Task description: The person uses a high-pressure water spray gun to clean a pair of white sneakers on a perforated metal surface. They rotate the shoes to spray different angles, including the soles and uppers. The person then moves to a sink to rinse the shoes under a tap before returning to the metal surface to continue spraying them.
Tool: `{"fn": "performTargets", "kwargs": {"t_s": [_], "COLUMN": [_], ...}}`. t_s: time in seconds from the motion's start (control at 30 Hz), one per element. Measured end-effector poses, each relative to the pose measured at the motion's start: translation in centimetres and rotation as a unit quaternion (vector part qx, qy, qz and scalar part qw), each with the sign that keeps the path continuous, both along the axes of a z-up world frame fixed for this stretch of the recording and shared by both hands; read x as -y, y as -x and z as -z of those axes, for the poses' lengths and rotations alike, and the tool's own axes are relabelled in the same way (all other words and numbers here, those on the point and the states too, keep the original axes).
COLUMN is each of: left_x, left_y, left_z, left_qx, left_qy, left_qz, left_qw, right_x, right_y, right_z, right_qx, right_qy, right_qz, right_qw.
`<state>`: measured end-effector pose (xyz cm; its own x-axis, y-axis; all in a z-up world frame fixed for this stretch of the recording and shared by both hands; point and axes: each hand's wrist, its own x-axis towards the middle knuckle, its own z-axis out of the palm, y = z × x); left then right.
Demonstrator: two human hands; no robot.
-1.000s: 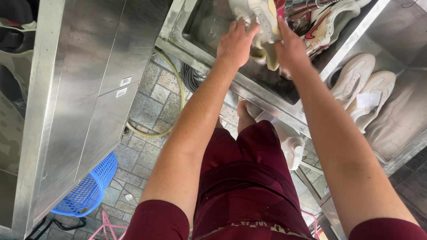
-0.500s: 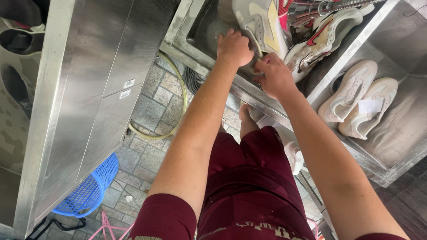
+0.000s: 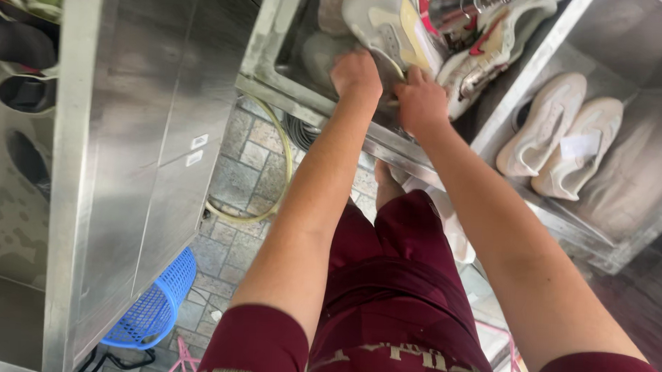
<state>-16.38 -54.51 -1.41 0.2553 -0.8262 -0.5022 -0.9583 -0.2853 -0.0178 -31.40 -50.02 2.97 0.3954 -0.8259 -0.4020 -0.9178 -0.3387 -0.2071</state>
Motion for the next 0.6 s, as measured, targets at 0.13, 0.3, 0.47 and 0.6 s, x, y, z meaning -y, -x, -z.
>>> {"fn": "performTargets", "kwargs": {"t_s": [0.13,0.3,0.47,0.6], "left_x": [-0.1,0.3,-1.3,-1.3], "left_y": [3.2,2.7,-1.8,-4.0], "left_z": [2.7,5.0,1.3,-3.7], "left_qx": [0.148,0.091,-0.108,-0.268], "left_qy": [0.043,0.021,0.103,0.124], "left_qz": [-0.063,-0.049,-0.059,-0.137], "left_qw": [0.986,0.994,0.987,0.945], "right_x": [-2.0,-2.2,-0.4,1.1], "right_y": [3.1,3.6,1.6,2.4], "right_z": [-2.5,-0.9,0.1,-1.9], "right_qx": [0.252,0.167,-0.024,0.026], "right_qy": [0.089,0.156,0.125,0.051], "right_qz": [0.120,0.087,0.052,0.038], "right_qw": [0.956,0.970,0.990,0.998]}}
